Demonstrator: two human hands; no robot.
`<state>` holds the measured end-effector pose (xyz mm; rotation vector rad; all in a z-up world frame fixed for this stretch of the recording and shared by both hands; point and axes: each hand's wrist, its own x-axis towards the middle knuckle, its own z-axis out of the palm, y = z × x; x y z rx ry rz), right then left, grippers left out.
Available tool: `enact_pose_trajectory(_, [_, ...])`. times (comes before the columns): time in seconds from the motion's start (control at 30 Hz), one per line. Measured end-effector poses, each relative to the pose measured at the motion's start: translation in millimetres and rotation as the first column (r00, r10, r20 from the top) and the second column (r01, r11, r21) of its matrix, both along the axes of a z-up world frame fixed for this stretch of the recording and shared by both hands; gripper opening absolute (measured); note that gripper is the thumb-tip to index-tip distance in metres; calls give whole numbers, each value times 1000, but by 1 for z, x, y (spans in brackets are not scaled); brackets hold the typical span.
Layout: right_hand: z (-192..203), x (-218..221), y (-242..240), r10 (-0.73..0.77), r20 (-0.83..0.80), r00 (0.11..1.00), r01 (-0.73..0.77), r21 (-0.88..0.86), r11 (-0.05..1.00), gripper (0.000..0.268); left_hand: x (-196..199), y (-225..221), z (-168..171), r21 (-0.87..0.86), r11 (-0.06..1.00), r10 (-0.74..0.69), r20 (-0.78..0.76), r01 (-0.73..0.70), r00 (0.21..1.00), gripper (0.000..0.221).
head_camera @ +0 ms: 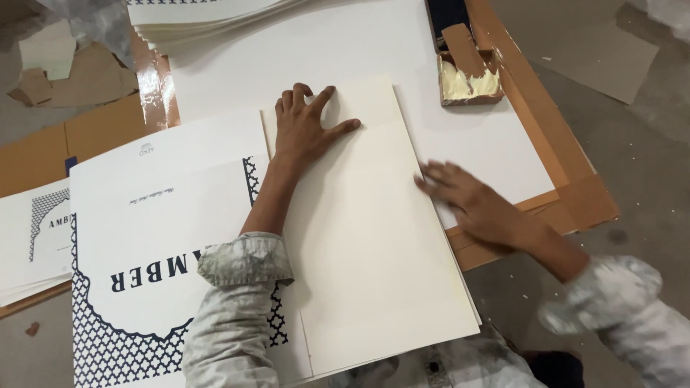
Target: Manually applying white adhesive/glue to the edges of printed paper sheets to prepare them for assembly.
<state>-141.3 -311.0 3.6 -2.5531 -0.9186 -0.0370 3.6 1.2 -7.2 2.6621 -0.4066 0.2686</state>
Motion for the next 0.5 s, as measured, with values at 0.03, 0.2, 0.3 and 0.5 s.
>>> enact_pose_trajectory(0.03, [5, -1, -1, 2, 5, 1000, -2, 1, 1000, 68, 0, 0, 1, 1, 1000, 2, 5, -2, 1000, 86])
enact_pose_trajectory(0.2, [23, 28, 3, -111, -251, 962, 158, 173, 972, 52, -2, 0, 2, 5, 1000, -3, 2, 3, 1000, 85])
enact_pose_trajectory(0.3, [18, 62, 18, -126, -149, 981, 139, 77, 987, 58, -3, -1, 2, -3, 1000, 4, 4, -4, 1000, 85])
enact_pose_trajectory(0.5, [-1, 64, 15, -16, 137, 990, 36, -145, 989, 70, -2, -1, 2, 19, 1000, 3, -8, -3, 1000, 86])
